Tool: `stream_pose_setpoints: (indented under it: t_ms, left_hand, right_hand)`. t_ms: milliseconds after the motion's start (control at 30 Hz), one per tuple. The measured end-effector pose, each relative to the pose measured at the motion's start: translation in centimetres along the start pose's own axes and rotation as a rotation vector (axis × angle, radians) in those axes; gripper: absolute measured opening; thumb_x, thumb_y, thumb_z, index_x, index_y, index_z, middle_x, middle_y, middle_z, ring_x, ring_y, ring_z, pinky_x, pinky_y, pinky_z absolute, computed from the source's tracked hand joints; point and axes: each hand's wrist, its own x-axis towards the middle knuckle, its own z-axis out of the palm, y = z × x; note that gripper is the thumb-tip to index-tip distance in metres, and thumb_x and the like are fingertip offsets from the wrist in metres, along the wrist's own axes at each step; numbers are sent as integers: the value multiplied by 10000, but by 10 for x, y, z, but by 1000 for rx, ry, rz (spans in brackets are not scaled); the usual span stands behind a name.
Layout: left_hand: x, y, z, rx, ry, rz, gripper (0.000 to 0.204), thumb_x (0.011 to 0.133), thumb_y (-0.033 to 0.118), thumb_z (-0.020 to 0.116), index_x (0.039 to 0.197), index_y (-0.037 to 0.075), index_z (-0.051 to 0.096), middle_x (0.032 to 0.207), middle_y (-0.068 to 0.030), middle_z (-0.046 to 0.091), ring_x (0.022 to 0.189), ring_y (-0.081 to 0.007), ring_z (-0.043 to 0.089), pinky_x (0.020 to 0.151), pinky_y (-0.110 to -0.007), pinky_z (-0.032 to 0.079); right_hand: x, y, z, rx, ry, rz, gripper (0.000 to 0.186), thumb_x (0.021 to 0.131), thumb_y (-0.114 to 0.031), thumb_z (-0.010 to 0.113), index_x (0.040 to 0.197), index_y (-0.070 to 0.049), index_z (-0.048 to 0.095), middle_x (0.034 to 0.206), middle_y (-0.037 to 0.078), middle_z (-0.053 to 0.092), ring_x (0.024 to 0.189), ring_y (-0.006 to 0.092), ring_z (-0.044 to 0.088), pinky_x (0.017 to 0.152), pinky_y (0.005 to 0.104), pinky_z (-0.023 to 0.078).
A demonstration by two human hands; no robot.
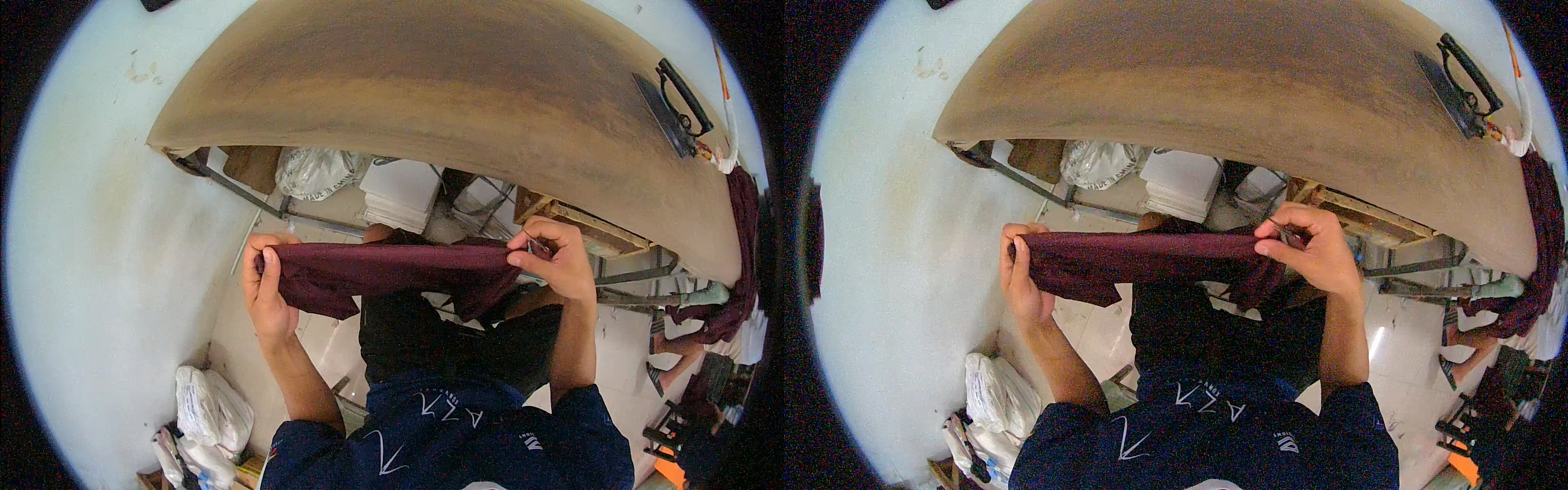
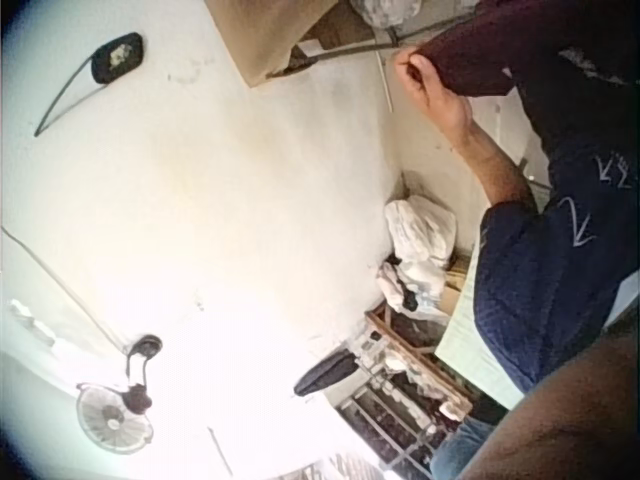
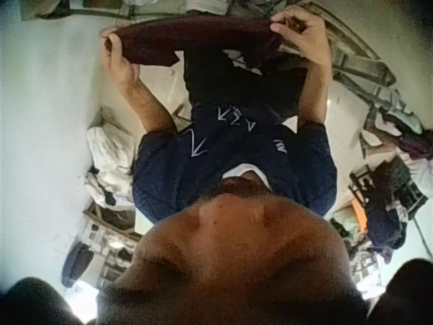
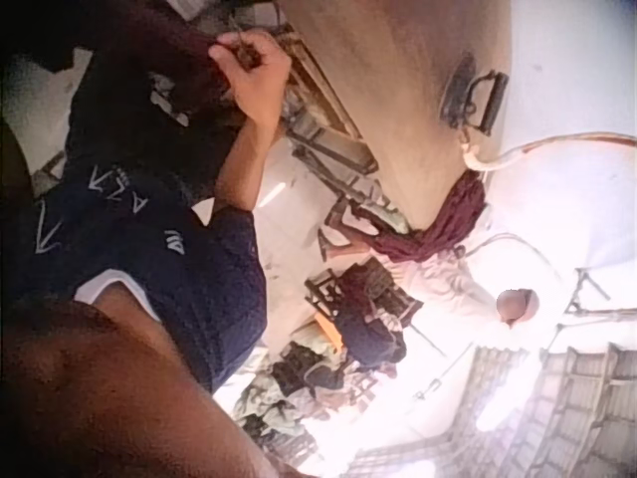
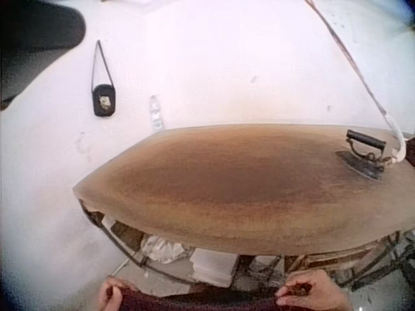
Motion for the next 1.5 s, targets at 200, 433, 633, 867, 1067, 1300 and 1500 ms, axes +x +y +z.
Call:
stream_pose_setpoints:
  t_ms: [200,433,633,867,1067,1300,1500]
  left_hand:
    - [-1,-12,-11,149,48,146,159,1016,177,470,975,25,497,867,-51,495,781,-110,448,728,-264,408]
    - [-7,-7,-6,59,-102,145,163,1018,204,455,928,69,443,773,-17,388,689,-111,346,696,-278,395]
    - [-15,-15,3,165,-229,82,193,992,198,524,912,23,547,857,-49,529,788,-134,472,765,-267,380]
    - [-23,0,20,443,-181,110,179,978,187,561,906,26,591,875,-41,589,837,-135,524,790,-267,396]
    - [-26,-8,11,430,-110,95,180,981,189,557,911,27,593,877,-32,580,817,-120,516,757,-251,395]
    - [-14,-12,5,400,-30,128,182,988,190,542,914,28,580,865,-25,559,798,-107,496,729,-250,390]
    - [-12,-13,-11,172,82,58,187,999,187,522,913,27,565,865,-15,535,796,-100,487,736,-238,386]
  right_hand:
    - [-4,-5,6,-303,152,-40,139,746,13,726,875,-9,678,733,4,550,680,81,479,602,233,357]
    - [11,5,22,-153,-93,-80,236,785,-102,739,1010,-49,689,871,47,594,771,136,559,636,273,436]
    - [45,-1,110,85,-276,-382,364,784,-169,773,1109,-44,668,1039,124,639,998,275,626,879,356,488]
    - [68,-23,141,285,-524,-136,284,761,-190,793,891,-1,626,816,85,642,734,200,601,632,318,460]
    - [69,-12,130,163,-522,-420,244,819,-183,741,866,1,587,830,80,617,722,166,578,595,312,447]
    - [57,-20,113,302,-525,-105,153,826,-111,758,870,-20,643,736,-2,628,662,66,540,603,235,425]
    - [46,-11,104,204,-575,-70,181,794,-127,782,930,-31,711,802,13,634,701,73,548,600,226,405]
